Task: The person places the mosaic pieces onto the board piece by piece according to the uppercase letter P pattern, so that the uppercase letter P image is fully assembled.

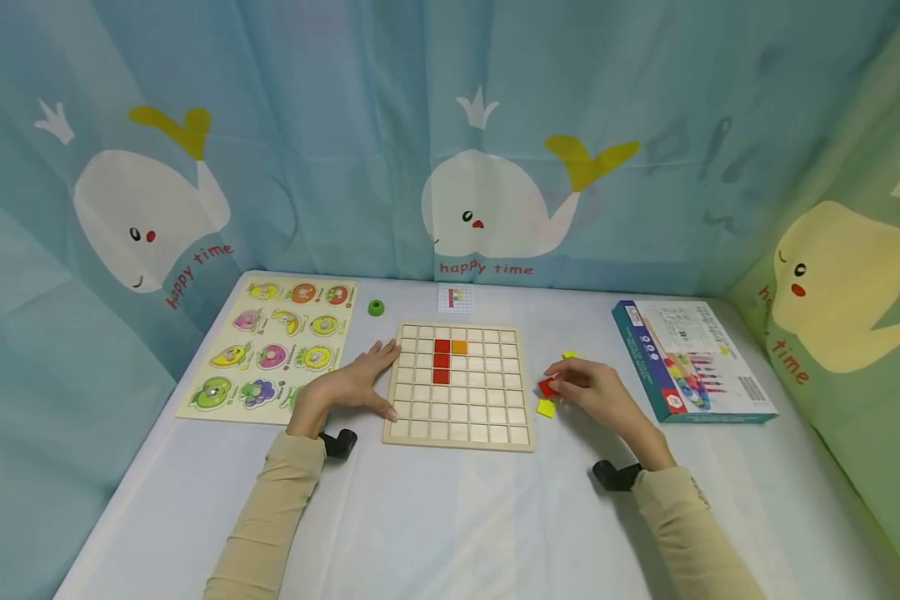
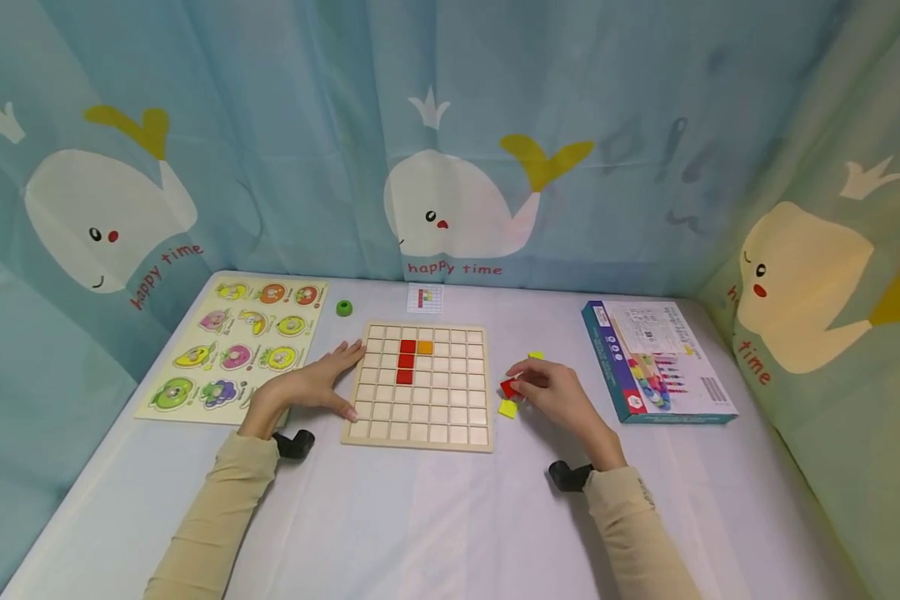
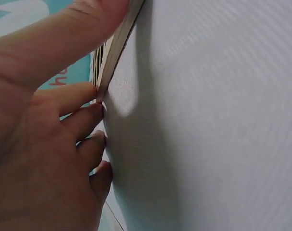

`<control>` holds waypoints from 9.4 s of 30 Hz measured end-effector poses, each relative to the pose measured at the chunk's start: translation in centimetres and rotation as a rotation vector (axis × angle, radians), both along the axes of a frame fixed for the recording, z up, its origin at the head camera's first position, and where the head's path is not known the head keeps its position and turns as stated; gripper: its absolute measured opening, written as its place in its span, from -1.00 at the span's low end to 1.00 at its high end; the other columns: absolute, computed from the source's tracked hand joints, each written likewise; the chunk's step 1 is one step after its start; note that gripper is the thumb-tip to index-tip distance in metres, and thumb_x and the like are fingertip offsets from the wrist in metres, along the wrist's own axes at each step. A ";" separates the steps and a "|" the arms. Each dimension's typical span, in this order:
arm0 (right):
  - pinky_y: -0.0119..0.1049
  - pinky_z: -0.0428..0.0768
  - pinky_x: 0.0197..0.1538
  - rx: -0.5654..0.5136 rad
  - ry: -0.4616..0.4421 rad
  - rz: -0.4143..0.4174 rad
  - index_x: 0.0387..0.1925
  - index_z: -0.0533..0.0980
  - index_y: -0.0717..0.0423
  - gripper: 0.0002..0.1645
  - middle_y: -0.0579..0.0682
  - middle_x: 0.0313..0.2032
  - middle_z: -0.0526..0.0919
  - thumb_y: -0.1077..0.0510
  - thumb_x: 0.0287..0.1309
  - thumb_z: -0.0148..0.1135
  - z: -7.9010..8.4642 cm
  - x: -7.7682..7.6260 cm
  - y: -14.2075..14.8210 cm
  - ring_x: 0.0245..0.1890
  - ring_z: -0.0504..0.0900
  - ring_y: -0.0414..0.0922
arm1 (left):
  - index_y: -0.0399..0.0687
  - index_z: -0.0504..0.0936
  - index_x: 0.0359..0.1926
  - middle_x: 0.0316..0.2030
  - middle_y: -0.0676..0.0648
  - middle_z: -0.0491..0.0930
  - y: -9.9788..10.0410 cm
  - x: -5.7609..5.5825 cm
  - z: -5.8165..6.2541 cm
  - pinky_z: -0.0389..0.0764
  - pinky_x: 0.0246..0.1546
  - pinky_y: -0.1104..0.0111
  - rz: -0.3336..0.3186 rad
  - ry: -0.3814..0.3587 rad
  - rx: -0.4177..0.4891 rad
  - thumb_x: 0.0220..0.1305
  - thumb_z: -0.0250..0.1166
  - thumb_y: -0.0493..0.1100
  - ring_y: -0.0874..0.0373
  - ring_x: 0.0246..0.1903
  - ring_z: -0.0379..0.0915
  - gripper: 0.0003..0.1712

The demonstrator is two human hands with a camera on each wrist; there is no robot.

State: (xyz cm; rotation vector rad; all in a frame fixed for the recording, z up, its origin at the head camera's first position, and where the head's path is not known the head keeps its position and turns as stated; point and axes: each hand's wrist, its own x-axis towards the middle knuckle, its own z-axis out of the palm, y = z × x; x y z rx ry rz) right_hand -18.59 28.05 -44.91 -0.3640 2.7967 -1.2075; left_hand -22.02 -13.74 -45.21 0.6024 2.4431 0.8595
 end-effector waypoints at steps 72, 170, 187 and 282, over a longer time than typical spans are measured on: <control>-0.38 0.66 -0.15 0.068 0.031 0.319 -0.05 0.73 0.17 -0.75 -0.04 -0.20 0.77 0.26 0.21 0.43 0.6 -1.6 -13.2 -0.25 0.65 -0.22 | -0.29 -0.12 0.63 0.66 -0.21 -0.30 0.0 0.1 0.1 -0.33 0.64 -0.01 0.010 0.006 -0.007 0.04 0.62 -0.09 -0.16 0.64 -0.51 0.37; -0.59 0.65 -0.21 -0.122 0.084 0.009 -0.05 0.59 0.30 -0.78 0.21 -0.19 0.71 0.37 0.27 0.33 -0.3 2.0 -4.7 -0.28 0.72 -0.01 | -0.16 -0.11 0.65 0.66 -0.14 -0.27 0.5 0.0 0.7 -0.36 0.63 -0.07 0.027 -0.027 -0.020 0.10 0.59 -0.10 -0.16 0.64 -0.52 0.32; -0.37 0.74 -0.08 -0.150 0.005 0.181 0.00 0.66 0.31 -0.69 0.17 -0.19 0.76 0.35 0.21 0.39 -0.5 0.4 -9.8 -0.22 0.76 -0.05 | -0.19 -0.11 0.65 0.66 -0.17 -0.24 0.3 0.9 0.4 -0.38 0.64 -0.02 0.008 -0.004 -0.024 0.04 0.63 -0.13 -0.14 0.64 -0.51 0.37; -0.31 0.55 -0.19 0.134 -0.165 -0.210 0.11 0.58 0.34 -0.50 0.32 0.01 0.64 0.08 0.28 0.39 -0.3 -3.5 2.9 -0.11 0.57 0.10 | -0.21 -0.10 0.64 0.65 -0.20 -0.21 0.4 1.4 0.0 -0.38 0.62 -0.10 0.033 0.020 0.009 0.02 0.62 -0.15 -0.22 0.63 -0.47 0.36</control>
